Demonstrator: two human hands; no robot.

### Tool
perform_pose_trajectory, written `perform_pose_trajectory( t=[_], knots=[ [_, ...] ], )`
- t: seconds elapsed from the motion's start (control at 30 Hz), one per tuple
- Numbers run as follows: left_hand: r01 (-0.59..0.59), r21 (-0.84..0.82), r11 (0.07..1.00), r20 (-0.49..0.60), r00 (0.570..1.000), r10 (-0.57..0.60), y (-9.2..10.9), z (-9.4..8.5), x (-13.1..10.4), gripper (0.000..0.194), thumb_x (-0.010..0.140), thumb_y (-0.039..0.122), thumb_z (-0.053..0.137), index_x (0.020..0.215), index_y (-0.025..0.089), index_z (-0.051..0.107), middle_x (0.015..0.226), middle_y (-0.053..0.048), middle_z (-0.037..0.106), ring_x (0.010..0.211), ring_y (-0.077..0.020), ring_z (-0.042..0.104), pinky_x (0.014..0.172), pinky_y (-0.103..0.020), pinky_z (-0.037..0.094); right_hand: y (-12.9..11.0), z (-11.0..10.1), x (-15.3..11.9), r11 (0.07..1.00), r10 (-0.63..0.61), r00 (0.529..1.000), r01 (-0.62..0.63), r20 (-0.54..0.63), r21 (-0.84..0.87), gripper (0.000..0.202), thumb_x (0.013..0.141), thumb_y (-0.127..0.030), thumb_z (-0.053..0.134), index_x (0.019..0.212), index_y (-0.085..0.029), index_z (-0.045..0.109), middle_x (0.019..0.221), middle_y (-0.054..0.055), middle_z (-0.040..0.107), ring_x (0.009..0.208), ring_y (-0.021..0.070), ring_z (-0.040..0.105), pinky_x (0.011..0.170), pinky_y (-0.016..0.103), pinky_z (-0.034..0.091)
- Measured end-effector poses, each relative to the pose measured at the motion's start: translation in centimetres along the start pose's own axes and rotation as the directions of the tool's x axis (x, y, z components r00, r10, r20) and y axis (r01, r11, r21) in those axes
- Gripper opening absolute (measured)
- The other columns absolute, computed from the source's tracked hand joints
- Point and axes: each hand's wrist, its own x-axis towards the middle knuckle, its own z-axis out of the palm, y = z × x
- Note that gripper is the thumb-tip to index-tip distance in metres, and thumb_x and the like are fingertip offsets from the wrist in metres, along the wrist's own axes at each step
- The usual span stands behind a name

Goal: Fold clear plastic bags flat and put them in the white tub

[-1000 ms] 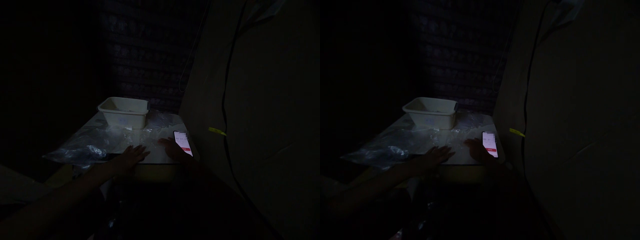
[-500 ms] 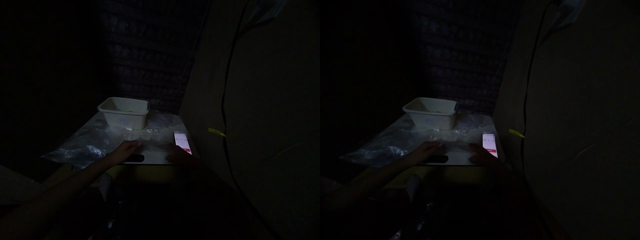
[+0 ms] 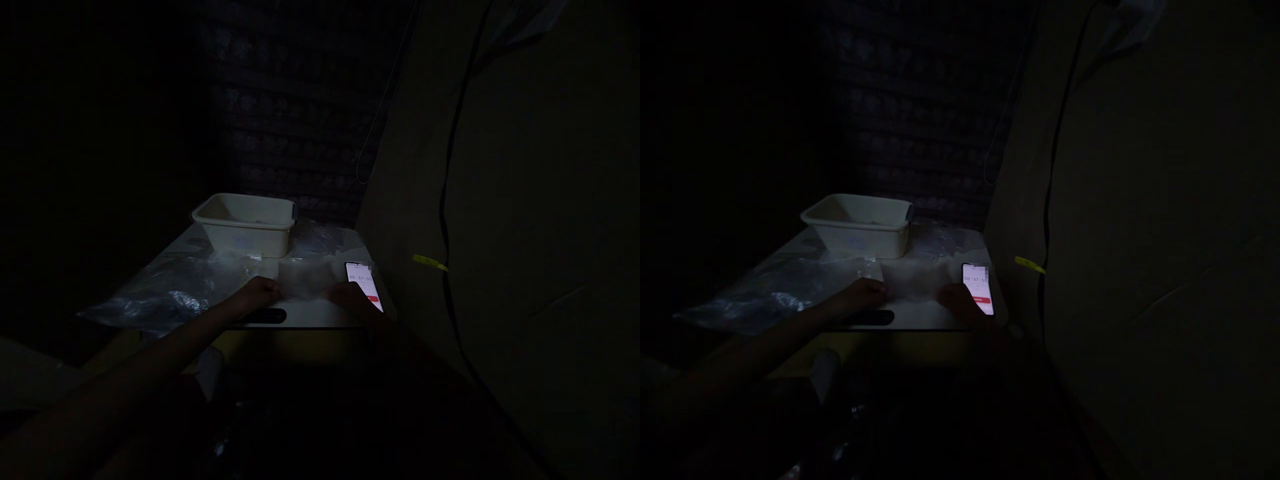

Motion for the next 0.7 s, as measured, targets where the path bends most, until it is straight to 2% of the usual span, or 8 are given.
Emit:
perform_pose_trajectory(
  t=[0.1,0.2,0.33,0.43,0.5,0.6,0.7],
  knots=[
    [0.008,-0.017,1.000,-0.038,0.999,-0.009,-0.5,0.1,0.6,0.023,0.060,0.035,0.053,0.055,0.012,0.052,0.040,0.005,0.047,0.035,-0.0052,0.040,0.037,-0.017,0.028,0.1,-0.1,0.1,0.999,-0.027,0.999,0.026,-0.024,-0.028,0.017,0.063,-0.029,0.050,0.055,-0.015,0.055,0.050,-0.002,0.052,0.052,0.0093,0.048,0.045,0.019,0.034],
    [0.048,-0.049,0.998,-0.045,0.998,-0.050,-0.5,0.3,0.8,0.027,0.063,0.039,0.049,0.062,0.013,0.050,0.048,0.002,0.054,0.035,-0.0064,0.046,0.035,-0.016,0.027,0.2,0.1,0.2,1.000,0.030,0.999,-0.030,-0.034,-0.006,0.020,0.063,-0.029,0.050,0.050,-0.014,0.052,0.045,-0.003,0.050,0.046,0.0080,0.046,0.043,0.019,0.033],
    [0.125,-0.178,0.976,-0.034,0.991,-0.133,-0.3,0.5,0.8,0.030,0.065,0.043,0.048,0.072,0.013,0.047,0.067,-0.004,0.061,0.049,-0.0114,0.057,0.039,-0.018,0.035,0.3,0.8,-0.1,0.956,0.157,0.986,-0.165,0.051,0.244,0.015,0.063,-0.028,0.051,0.058,-0.014,0.054,0.047,-0.002,0.053,0.042,0.0080,0.049,0.039,0.018,0.035],
    [0.157,-0.273,0.949,-0.014,0.986,-0.167,-0.6,0.6,0.7,0.027,0.062,0.036,0.054,0.074,0.013,0.048,0.067,-0.003,0.060,0.056,-0.0116,0.058,0.051,-0.022,0.043,0.3,1.2,-0.3,0.834,0.212,0.974,-0.222,0.079,0.505,0.012,0.060,-0.026,0.054,0.065,-0.014,0.053,0.061,0.001,0.059,0.054,0.0118,0.057,0.045,0.020,0.041],
    [0.161,-0.308,0.938,0.001,0.986,-0.168,-0.8,0.5,0.7,0.022,0.059,0.027,0.059,0.072,0.013,0.048,0.062,-0.002,0.060,0.058,-0.0112,0.058,0.058,-0.023,0.045,0.4,1.3,-0.2,0.756,0.237,0.967,-0.245,0.095,0.607,0.013,0.059,-0.025,0.056,0.066,-0.015,0.053,0.065,0.002,0.060,0.061,0.0142,0.059,0.050,0.024,0.044],
    [0.170,-0.345,0.923,-0.032,0.981,-0.192,-1.2,0.1,0.7,0.016,0.058,0.018,0.058,0.068,0.014,0.046,0.058,0.000,0.058,0.059,-0.0118,0.058,0.059,-0.023,0.046,0.7,1.3,-0.1,0.720,0.241,0.964,-0.256,0.113,0.646,0.014,0.060,-0.026,0.055,0.067,-0.014,0.052,0.059,0.002,0.059,0.058,0.0150,0.059,0.053,0.028,0.045],
    [0.194,-0.320,0.928,-0.063,0.972,-0.225,-1.4,-0.2,0.5,0.014,0.060,0.018,0.055,0.068,0.015,0.044,0.054,0.001,0.056,0.054,-0.0116,0.058,0.052,-0.022,0.046,0.9,1.2,-0.1,0.762,0.225,0.969,-0.238,0.099,0.602,0.014,0.061,-0.023,0.054,0.071,-0.014,0.051,0.056,0.001,0.059,0.054,0.0138,0.058,0.048,0.024,0.044]
  ],
)
